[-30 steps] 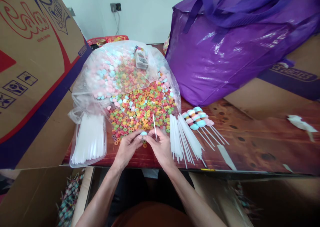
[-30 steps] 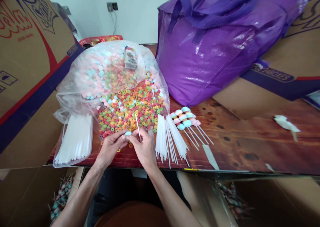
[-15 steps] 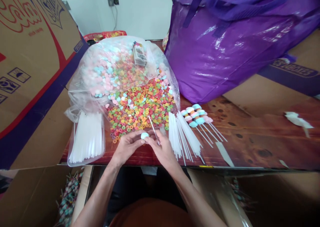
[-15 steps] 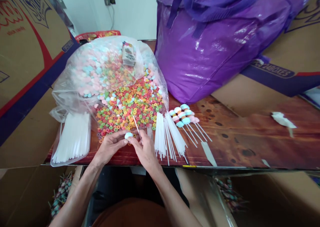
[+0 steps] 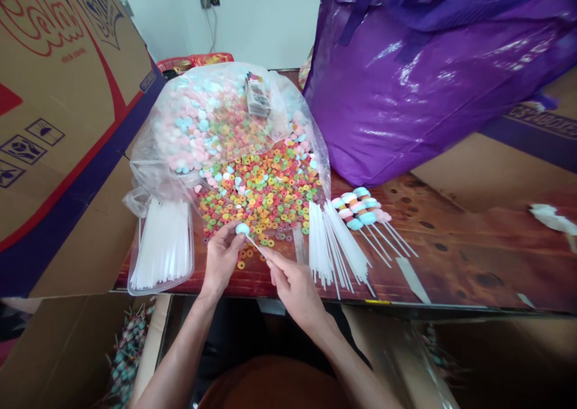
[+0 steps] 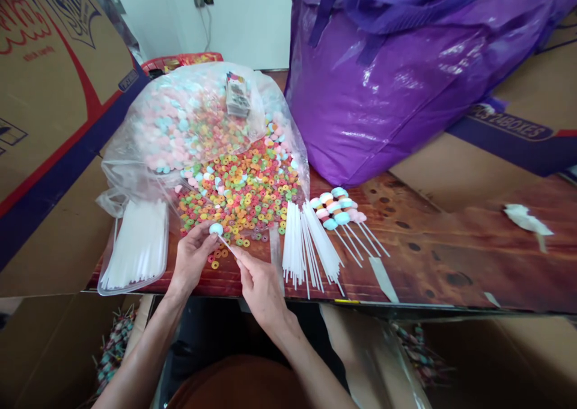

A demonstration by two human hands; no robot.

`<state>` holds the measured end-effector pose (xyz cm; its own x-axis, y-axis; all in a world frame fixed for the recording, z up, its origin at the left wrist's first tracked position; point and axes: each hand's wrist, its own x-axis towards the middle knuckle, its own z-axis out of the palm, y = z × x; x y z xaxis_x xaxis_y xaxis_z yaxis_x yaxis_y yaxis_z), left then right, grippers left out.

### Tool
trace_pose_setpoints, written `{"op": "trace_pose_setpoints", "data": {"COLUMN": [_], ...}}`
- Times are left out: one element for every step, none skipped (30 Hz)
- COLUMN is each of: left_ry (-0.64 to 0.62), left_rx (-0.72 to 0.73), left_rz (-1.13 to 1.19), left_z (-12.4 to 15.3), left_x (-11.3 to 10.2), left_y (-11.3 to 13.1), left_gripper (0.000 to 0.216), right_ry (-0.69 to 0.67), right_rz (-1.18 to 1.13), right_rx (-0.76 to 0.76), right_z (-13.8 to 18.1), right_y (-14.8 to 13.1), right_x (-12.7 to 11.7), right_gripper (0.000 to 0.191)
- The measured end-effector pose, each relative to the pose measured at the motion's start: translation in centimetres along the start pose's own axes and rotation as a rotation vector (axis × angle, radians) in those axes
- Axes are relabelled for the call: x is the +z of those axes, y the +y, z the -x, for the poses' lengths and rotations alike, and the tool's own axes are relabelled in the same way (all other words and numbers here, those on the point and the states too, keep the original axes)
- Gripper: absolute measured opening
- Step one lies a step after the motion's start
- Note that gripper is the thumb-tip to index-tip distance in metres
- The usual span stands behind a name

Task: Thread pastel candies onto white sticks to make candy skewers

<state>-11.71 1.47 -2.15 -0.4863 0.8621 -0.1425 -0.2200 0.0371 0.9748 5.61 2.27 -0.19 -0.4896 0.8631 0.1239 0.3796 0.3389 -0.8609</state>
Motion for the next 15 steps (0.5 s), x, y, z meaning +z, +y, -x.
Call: {"op": "trace_pose_setpoints", "data": {"left_ry": [-0.004, -0.010, -0.017, -0.024, -0.026, -0.022, -0.014, -0.003, 0.012, 0.026, 0.038, 0.050, 0.059, 0.062, 0.054], "left_rx": [0.017, 0.037, 0.064, 0.097, 0.137, 0.182, 0.228, 0.273, 0.314, 0.350, 0.379, 0.400, 0.414, 0.423, 0.428], "left_rz": [-0.026, -0.063, -0.109, -0.166, -0.237, -0.317, -0.401, -0.480, -0.547, -0.599, -0.634, -0.655, -0.669, -0.676, -0.678], "left_z": [0.0, 0.1, 0.2, 0.3, 0.4, 0.5, 0.7, 0.9, 1.1, 1.3, 1.5, 1.7, 1.9, 2.2, 2.5], "left_x": [-0.1, -0.2, -0.3, -0.4, -0.5, -0.7, -0.8, -1.0, -1.1, -1.2, -1.3, -1.4, -1.5, -1.5, -1.5], "left_y": [-0.2, -0.3, -0.4, -0.4, -0.4, -0.3, -0.2, -0.1, 0.0, 0.0, 0.1, 0.1, 0.2, 0.2, 0.2], "left_gripper": [0.044, 0.042, 0.040, 0.037, 0.033, 0.030, 0.028, 0.027, 0.026, 0.026, 0.026, 0.026, 0.026, 0.026, 0.026], "right_ry": [0.007, 0.013, 0.017, 0.017, 0.016, 0.012, 0.009, 0.008, 0.011, 0.019, 0.033, 0.048, 0.063, 0.076, 0.085], "right_rz": [0.001, 0.005, 0.015, 0.030, 0.050, 0.070, 0.086, 0.098, 0.104, 0.107, 0.108, 0.105, 0.095, 0.080, 0.059], "right_rx": [-0.009, -0.018, -0.027, -0.034, -0.038, -0.037, -0.032, -0.027, -0.022, -0.019, -0.015, -0.013, -0.012, -0.013, -0.014], "right_z": [-0.1, -0.1, -0.2, -0.3, -0.4, -0.4, -0.4, -0.4, -0.4, -0.4, -0.3, -0.3, -0.2, -0.2, -0.2], "right_y": [0.0, 0.0, 0.0, 0.0, 0.0, -0.1, -0.2, -0.3, -0.4, -0.6, -0.7, -0.9, -1.1, -1.3, -1.4], "right_x": [0.1, 0.2, 0.2, 0.2, 0.3, 0.3, 0.4, 0.6, 0.8, 1.2, 1.5, 1.9, 2.3, 2.6, 2.8], "right_gripper": [0.042, 0.042, 0.042, 0.042, 0.043, 0.043, 0.042, 0.042, 0.042, 0.041, 0.041, 0.041, 0.040, 0.040, 0.040]}}
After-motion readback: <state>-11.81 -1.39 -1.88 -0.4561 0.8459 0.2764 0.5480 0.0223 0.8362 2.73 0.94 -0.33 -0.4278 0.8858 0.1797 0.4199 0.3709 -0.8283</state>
